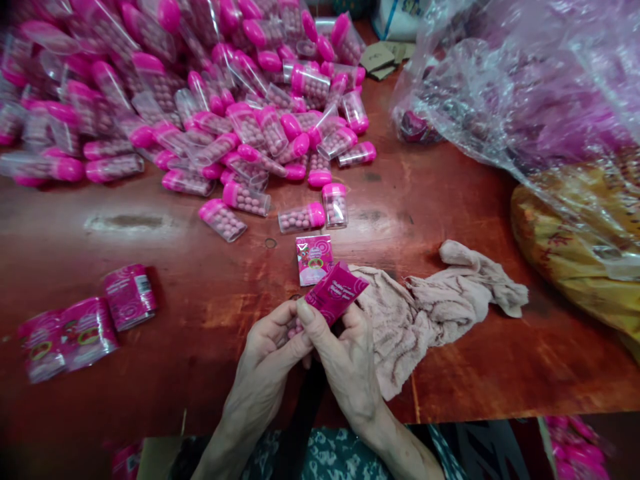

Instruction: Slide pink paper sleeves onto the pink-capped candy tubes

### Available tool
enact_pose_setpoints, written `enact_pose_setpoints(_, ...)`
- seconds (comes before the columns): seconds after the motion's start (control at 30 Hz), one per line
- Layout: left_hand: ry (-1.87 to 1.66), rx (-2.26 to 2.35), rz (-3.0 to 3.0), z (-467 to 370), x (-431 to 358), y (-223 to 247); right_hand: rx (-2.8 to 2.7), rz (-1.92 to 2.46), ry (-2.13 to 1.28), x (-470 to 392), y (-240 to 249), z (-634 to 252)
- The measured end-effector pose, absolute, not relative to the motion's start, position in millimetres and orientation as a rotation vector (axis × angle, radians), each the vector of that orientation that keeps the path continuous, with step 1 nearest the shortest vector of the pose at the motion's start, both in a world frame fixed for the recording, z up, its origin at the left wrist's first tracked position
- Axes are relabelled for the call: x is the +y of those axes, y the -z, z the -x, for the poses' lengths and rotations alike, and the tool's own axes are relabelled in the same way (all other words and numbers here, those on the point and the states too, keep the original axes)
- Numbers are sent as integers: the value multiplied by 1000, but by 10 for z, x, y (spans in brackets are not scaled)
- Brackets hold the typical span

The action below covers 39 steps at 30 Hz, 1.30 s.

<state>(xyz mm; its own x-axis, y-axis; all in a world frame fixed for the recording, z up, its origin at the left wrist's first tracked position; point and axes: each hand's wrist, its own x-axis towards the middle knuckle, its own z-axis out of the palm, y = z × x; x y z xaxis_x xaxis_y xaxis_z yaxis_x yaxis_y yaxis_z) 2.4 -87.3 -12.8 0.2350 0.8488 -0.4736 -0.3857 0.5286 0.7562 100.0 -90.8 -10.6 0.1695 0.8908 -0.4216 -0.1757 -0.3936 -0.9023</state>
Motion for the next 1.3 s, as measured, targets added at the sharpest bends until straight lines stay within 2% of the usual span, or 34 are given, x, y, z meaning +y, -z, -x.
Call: enact_pose_setpoints(1.3,-866,1073,-685,-44,-898,128,-719,1411,-1452,-871,78,-921)
